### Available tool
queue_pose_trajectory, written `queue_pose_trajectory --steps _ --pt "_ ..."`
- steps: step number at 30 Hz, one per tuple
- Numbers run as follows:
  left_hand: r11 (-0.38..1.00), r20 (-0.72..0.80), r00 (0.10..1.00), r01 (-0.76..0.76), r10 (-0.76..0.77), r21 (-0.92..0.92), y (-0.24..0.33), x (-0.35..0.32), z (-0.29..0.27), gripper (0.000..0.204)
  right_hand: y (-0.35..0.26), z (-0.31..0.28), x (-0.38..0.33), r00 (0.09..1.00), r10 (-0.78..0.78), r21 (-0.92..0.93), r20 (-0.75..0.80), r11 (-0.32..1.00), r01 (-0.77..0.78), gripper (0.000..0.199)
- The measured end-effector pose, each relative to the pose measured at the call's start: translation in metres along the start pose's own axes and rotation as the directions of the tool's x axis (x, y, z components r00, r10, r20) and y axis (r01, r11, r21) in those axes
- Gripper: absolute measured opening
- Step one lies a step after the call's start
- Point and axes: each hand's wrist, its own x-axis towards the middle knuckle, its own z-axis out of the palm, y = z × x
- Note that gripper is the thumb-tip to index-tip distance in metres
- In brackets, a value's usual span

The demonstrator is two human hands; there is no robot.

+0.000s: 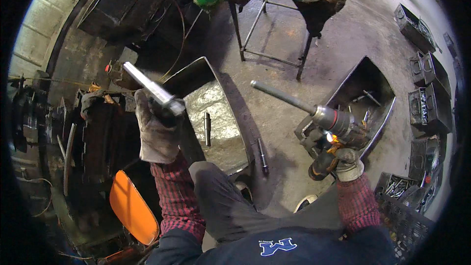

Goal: The person uses a cordless drill to bore holes into metal rods held by hand. They pick rods from a bin, drill each one, and place the finished pieces into a separate metal tray. The person also moves a large bag and repositions a tray during the process.

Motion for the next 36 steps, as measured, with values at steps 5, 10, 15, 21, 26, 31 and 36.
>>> queue_pose_trajectory --steps 5,10,15,21,26,31,36 --pt "0.728 0.134 0.956 0.104 -0.262 0.678 -0.141 0.015 0.062 0.038 0.006 -0.003 0.001 0.993 -0.115 -0.107 0.031 0.987 0.118 0.076" --pt "0.270 0.492 0.856 -0.442 -0.157 0.855 -0.353 0.059 0.055 0.026 0.005 -0.030 -0.035 0.981 -0.094 0.040 -0.171 0.994 0.102 0.071" --pt "0.406 -0.045 0.920 0.215 -0.389 0.888 -0.375 0.043 -0.022 0.027 -0.029 -0.032 -0.082 0.947 -0.239 0.082 -0.215 0.962 0.261 0.067" --pt "0.589 -0.265 0.861 0.494 -0.434 0.640 -0.384 0.075 -0.044 0.048 -0.057 -0.028 -0.102 0.912 -0.335 -0.009 -0.238 0.940 0.342 0.078" --pt "0.585 -0.111 0.880 0.396 -0.461 0.708 -0.426 0.058 -0.005 0.082 -0.060 -0.022 -0.119 0.885 -0.312 0.148 -0.346 0.913 0.380 0.092" --pt "0.336 0.031 0.832 0.189 -0.553 0.923 -0.448 0.037 0.063 0.088 -0.079 -0.008 -0.127 0.801 -0.402 0.164 -0.444 0.842 0.514 0.095" --pt "0.237 0.085 0.714 0.116 -0.695 0.965 -0.458 0.006 0.109 0.082 -0.103 -0.022 -0.118 0.786 -0.351 0.180 -0.508 0.850 0.496 0.085"
